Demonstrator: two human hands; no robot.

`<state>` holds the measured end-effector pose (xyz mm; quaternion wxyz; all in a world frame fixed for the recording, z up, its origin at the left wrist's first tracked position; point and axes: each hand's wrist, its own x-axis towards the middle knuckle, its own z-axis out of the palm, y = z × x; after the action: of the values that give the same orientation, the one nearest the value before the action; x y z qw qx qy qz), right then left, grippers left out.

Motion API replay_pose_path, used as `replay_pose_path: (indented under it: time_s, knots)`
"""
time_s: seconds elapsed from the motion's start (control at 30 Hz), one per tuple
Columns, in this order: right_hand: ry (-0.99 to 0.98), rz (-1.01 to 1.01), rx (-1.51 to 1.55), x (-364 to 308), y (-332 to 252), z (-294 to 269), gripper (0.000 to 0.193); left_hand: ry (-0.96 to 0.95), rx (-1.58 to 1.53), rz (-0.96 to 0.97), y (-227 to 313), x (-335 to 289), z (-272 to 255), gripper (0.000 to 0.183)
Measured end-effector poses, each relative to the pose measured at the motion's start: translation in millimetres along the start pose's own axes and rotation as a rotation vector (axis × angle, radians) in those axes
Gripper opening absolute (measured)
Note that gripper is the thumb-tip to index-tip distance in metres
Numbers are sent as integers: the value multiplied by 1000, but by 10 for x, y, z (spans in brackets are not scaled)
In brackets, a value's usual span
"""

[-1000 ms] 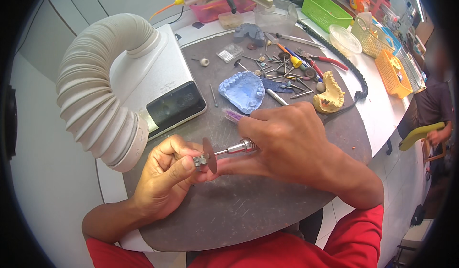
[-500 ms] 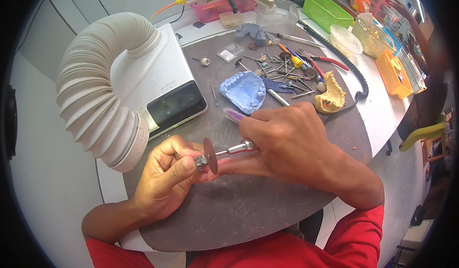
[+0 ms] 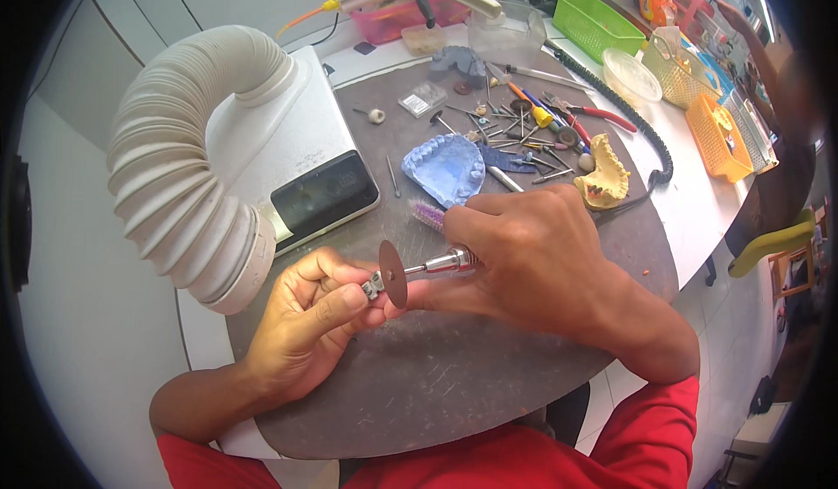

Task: The person uses a rotary grinding tool to smooth and shape a small metal dental component. They hold the component with their left hand and apply the spinning abrasive disc with their right hand, working on different edges. The person briefly places the component into a yellow dental cast to check the fit before resuming the grinding process.

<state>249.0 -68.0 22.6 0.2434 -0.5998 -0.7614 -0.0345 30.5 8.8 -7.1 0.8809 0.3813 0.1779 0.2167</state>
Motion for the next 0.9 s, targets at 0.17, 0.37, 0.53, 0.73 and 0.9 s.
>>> replay_pose_path:
  time_s: [0.17,0.37,0.53,0.73,0.9]
  knots:
    - [-12,-5,-4,3,-3,2,51,16,-15,-6,-12,-4,-13,9]
    - [-48,-13,-23,9,-4,2,52,8,-9,-7,-16,-11,-18,11]
    - [-52,-16,-31,8,-10,9,53,10,-11,-9,-18,-13,-18,12]
    - [-53,-7,-21,3,-4,18,53,7,-17,-15,-13,-15,-17,12]
    - [-59,-9,-13,7,-7,28,53,-6,-6,-9,-16,-14,-20,13]
